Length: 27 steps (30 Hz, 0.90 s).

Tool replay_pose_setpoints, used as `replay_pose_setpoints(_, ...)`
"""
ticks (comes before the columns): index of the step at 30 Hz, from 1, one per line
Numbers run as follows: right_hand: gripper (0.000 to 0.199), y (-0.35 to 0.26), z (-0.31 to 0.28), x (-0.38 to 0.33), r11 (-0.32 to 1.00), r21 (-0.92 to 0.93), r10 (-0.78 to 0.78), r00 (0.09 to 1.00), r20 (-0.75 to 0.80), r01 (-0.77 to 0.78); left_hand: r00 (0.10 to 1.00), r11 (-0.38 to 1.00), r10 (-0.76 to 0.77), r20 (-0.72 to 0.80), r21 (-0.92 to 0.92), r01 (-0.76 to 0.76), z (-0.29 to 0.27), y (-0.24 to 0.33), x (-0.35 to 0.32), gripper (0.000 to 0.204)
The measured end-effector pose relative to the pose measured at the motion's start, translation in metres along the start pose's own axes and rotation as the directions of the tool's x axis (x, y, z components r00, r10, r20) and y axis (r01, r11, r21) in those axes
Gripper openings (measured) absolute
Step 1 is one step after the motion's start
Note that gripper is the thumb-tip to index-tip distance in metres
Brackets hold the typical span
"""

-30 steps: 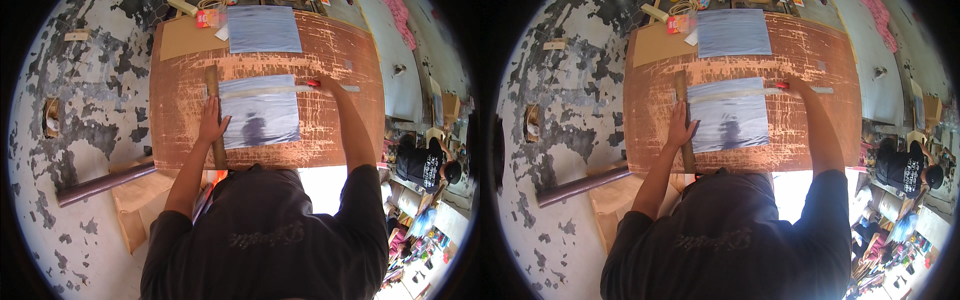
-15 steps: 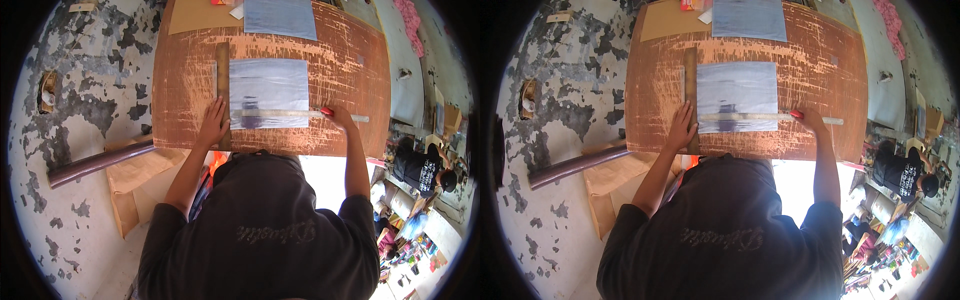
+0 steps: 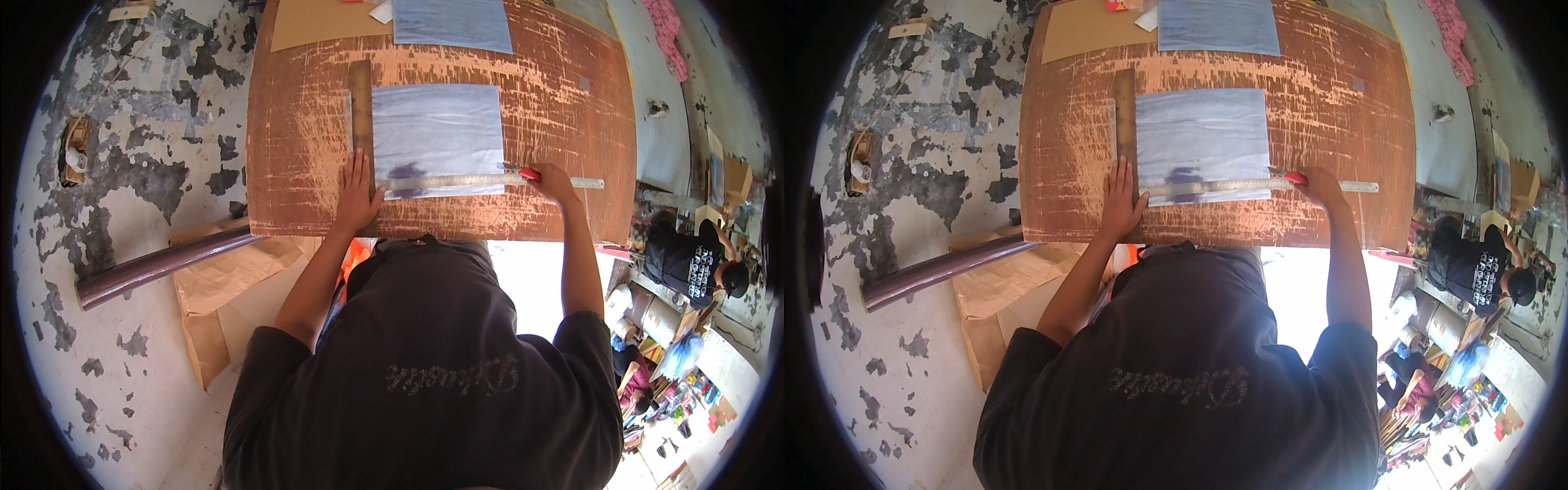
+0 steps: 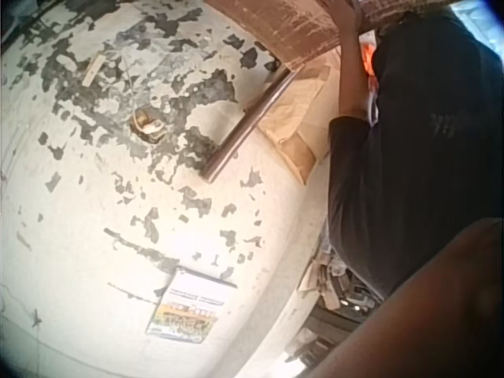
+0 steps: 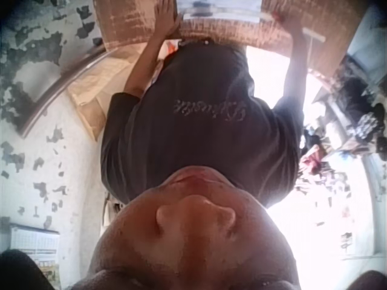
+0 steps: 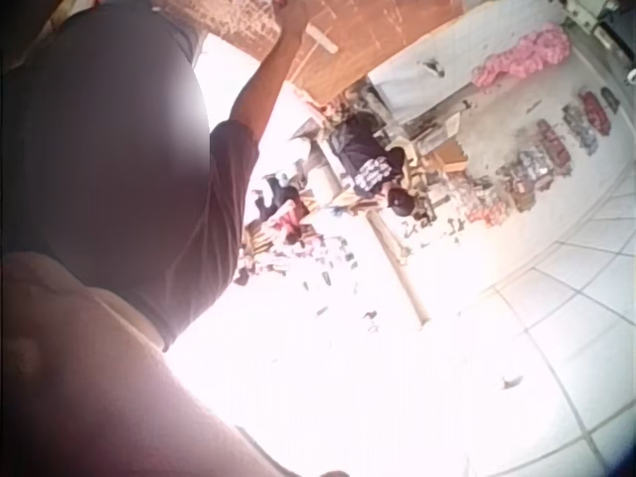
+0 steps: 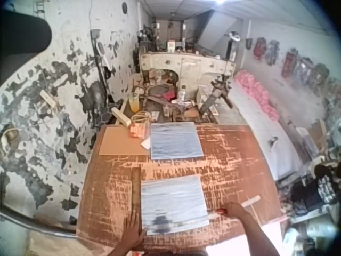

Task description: The person cuts blue plastic sheets by using a ruler to guide scissors across the material on a wooden table.

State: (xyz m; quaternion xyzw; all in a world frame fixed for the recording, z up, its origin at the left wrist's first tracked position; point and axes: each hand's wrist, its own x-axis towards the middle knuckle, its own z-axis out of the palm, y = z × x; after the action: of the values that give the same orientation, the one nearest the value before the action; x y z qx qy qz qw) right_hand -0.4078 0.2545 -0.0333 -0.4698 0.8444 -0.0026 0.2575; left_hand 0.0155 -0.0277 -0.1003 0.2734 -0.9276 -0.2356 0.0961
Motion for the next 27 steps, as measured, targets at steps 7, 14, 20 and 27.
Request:
replay_pose_setpoints(7,0.026,-0.002,0.002,-0.006,0.999,0.023,0.024,1.000,-0.006,-0.024,1.000,1.000,-0.013,-0.005,0.026,0.013,0.006,0.000,0.001,0.084)
replay_pose_setpoints(14,0.029,0.005,0.009,-0.002,0.999,0.034,0.014,1.000,-0.002,-0.014,1.000,0.999,-0.001,-0.023,0.032,0.002,0.013,-0.002,0.001,0.085)
replay_pose_setpoints(20,0.028,0.006,0.008,-0.001,0.998,0.056,0.032,0.999,0.033,-0.034,1.000,0.999,0.008,-0.023,0.047,-0.007,0.012,0.001,0.002,0.083)
replay_pose_setpoints(27,0.032,0.010,0.008,0.003,0.998,0.044,0.036,0.996,0.079,-0.040,1.000,0.999,-0.011,-0.025,0.048,0.012,0.013,0.005,0.003,0.081)
